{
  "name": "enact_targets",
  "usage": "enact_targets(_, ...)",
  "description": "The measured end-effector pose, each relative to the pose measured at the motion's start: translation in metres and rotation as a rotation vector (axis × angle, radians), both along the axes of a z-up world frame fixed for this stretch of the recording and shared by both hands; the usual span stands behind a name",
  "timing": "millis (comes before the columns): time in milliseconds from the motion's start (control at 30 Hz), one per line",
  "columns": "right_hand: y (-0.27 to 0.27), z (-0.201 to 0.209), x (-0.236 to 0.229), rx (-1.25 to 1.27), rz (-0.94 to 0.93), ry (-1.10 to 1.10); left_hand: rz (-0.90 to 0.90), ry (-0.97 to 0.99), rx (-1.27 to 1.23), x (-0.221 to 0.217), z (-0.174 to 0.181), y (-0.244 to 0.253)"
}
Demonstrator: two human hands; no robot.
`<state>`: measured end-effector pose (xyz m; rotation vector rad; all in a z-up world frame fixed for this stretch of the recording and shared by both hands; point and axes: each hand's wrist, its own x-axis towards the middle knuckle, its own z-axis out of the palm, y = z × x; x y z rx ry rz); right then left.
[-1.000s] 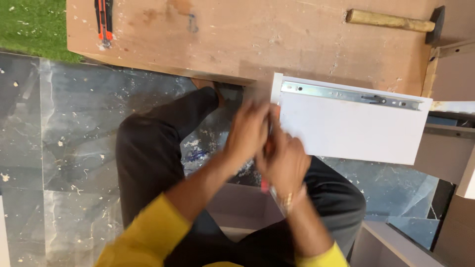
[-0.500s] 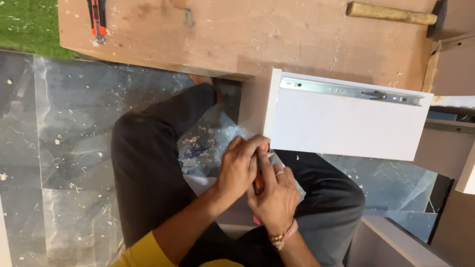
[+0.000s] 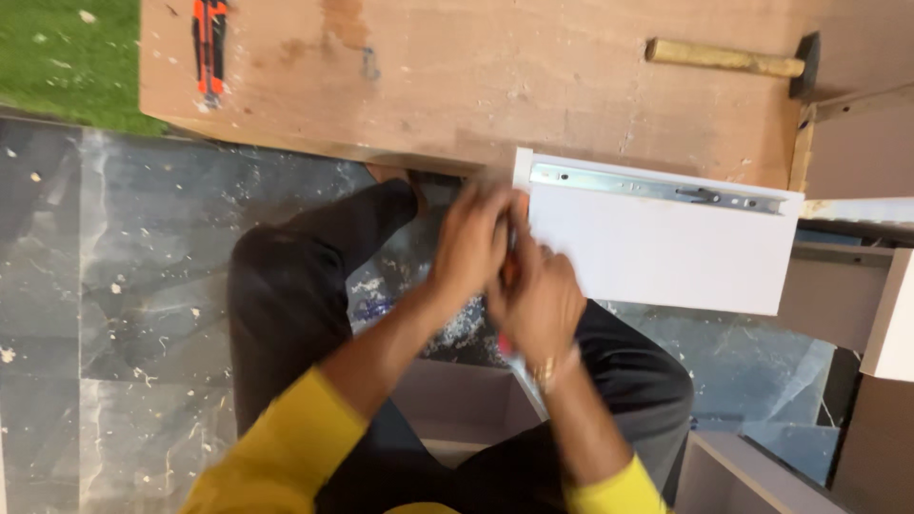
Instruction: The person assembles a white drawer unit by hand on the workshop floor, aligning the drawer slide and then use a hand planer and a hammer on the components.
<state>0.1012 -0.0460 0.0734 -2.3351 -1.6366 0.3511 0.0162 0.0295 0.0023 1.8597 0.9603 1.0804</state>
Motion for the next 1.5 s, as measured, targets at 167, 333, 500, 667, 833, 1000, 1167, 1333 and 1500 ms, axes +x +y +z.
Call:
enact_targets(167, -0.071, 0.019, -0.036, 0.125, 0.056, -0.019, -0.101, 0.143, -0.219, -0.031, 0.009, -0.073)
enact_targets(333, 0.024, -0.019, 0.019, 0.090, 0.021, 0.016, -0.084, 0.281, -0.179, 0.024, -0.022, 0.039)
enact_targets(500, 0.095, -0.016, 0.046, 0.215, 0.069, -0.134, 0.005, 0.080, -0.037, 0.050, -0.011, 0.103)
enact_targets(667, -0.016, 0.001, -0.006, -0.073, -0.015, -0.026, -0.060, 0.091, -0.095, -0.006, -0.009, -0.015)
enact_targets(833, -0.074, 0.021, -0.038, -0.053, 0.012, 0.026, -0.119, 0.199, -0.253, -0.036, 0.005, -0.080)
enact_targets(1000, 0.031, -0.018, 0.019, 0.021, 0.008, -0.026, -0.053, 0.274, -0.156, 0.025, -0.021, 0.042)
enact_targets(1167, 0.086, -0.012, 0.040, 0.081, 0.009, -0.060, -0.028, 0.099, -0.041, 0.049, -0.009, 0.104)
enact_targets(1333, -0.026, -0.001, -0.011, -0.058, -0.005, -0.054, -0.074, 0.054, -0.080, -0.012, -0.007, -0.025)
enact_targets(1500, -0.069, 0.012, -0.033, 0.095, 0.031, -0.001, -0.134, 0.155, -0.233, -0.035, 0.006, -0.077)
